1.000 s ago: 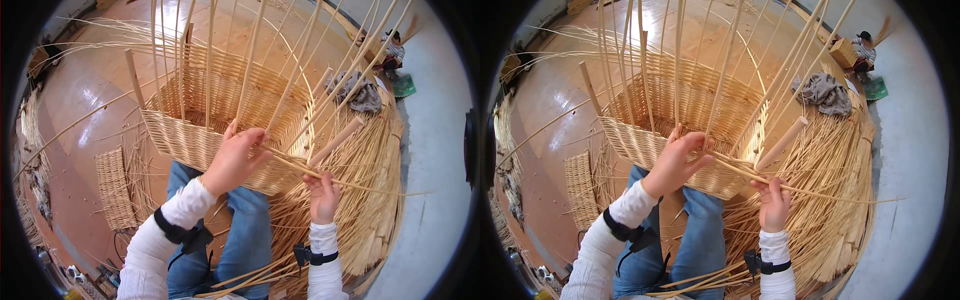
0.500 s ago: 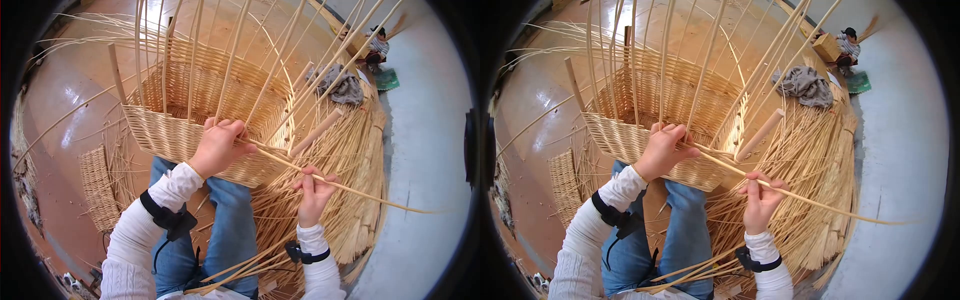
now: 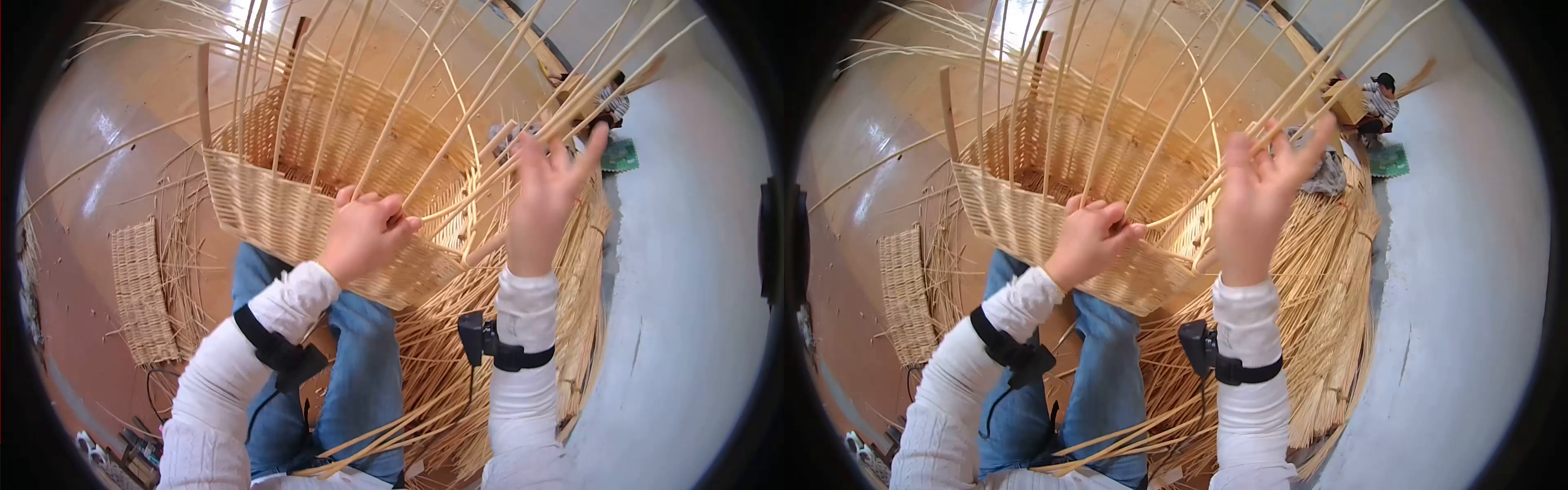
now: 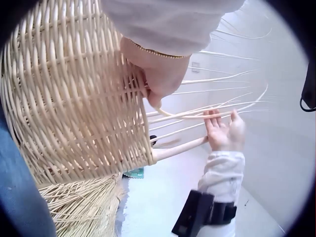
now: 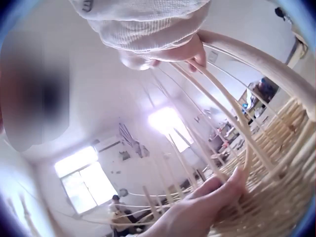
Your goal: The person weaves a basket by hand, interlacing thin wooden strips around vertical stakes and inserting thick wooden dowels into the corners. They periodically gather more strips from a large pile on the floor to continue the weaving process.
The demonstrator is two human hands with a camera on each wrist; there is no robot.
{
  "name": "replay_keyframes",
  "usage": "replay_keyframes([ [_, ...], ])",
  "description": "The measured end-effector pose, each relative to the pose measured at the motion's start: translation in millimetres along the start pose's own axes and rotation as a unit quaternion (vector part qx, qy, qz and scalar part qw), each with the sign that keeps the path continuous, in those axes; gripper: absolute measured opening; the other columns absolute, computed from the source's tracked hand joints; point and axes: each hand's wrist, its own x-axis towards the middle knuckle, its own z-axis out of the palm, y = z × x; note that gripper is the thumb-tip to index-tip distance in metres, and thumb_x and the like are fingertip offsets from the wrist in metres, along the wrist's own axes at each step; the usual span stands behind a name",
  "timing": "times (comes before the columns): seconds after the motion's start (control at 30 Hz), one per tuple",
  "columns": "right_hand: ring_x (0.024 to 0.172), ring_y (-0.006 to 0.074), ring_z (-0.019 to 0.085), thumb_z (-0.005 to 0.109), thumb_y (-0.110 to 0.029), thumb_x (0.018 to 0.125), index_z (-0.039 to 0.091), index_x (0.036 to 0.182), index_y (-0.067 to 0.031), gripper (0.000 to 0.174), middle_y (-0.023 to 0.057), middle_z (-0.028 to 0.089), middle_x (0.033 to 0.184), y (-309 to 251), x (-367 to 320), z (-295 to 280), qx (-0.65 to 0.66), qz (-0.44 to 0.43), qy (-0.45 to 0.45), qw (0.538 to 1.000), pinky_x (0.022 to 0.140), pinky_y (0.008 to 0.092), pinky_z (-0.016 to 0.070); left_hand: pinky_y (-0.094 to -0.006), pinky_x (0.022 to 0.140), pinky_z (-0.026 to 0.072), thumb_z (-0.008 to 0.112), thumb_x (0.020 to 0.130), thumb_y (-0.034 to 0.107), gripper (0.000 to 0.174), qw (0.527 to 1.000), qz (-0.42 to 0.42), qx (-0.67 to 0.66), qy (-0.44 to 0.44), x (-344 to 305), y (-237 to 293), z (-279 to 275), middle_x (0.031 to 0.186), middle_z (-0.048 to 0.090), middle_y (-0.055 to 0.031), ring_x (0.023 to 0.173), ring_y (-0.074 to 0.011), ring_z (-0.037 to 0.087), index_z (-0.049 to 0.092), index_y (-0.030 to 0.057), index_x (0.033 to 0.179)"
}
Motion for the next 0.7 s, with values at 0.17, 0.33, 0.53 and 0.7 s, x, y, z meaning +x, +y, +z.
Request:
replay_keyframes([
  [0.17, 0.087, 0.0243, 0.064, 0.040, -0.039, 0.104, 0.041, 0.133, -0.0098, 0.041, 0.0110, 0.062, 0.092, 2, -51, -44, 0.141, 0.015, 0.012, 0.990, 0.089, 0.0392, 0.0535, -0.0357, 0.087, 0.0283, 0.074, 0.081, 0.042, 0.037, 0.993, -0.057, -0.037, -0.099, 13, -3, -14, 0.063, 0.056, -0.0011, 0.064, -0.0189, 0.052, 0.060, 0.0096, 0.071],
  [0.33, 0.071, 0.0198, 0.063, 0.034, -0.054, 0.101, 0.050, 0.104, -0.0091, 0.048, 0.0064, 0.061, 0.073, 43, -139, -68, 0.148, 0.014, 0.122, 0.981, 0.076, 0.0382, 0.0571, -0.0348, 0.088, 0.0257, 0.079, 0.077, 0.042, 0.035, 0.967, -0.134, -0.026, -0.216, 28, 0, -20, 0.061, 0.056, 0.0008, 0.067, -0.0147, 0.051, 0.062, 0.0119, 0.071],
  [0.53, 0.076, 0.0280, 0.059, 0.021, -0.072, 0.093, 0.048, 0.084, -0.0096, 0.068, 0.0079, 0.055, 0.068, 53, -131, -66, 0.336, 0.132, 0.132, 0.923, 0.091, 0.0537, 0.0472, -0.0422, 0.096, 0.0261, 0.076, 0.076, 0.039, 0.035, 0.980, -0.088, 0.027, -0.177, 21, 8, -11, 0.069, 0.061, -0.0047, 0.072, -0.0232, 0.058, 0.058, 0.0087, 0.072],
  [0.7, 0.072, 0.0281, 0.055, 0.021, -0.076, 0.089, 0.046, 0.074, -0.0101, 0.072, 0.0068, 0.050, 0.065, 56, -141, -74, 0.373, 0.197, 0.182, 0.888, 0.089, 0.0554, 0.0470, -0.0459, 0.106, 0.0126, 0.076, 0.079, 0.029, 0.029, 0.989, -0.109, -0.059, -0.078, 4, 14, -4, 0.069, 0.056, 0.0031, 0.071, -0.0134, 0.053, 0.054, 0.0101, 0.078],
])
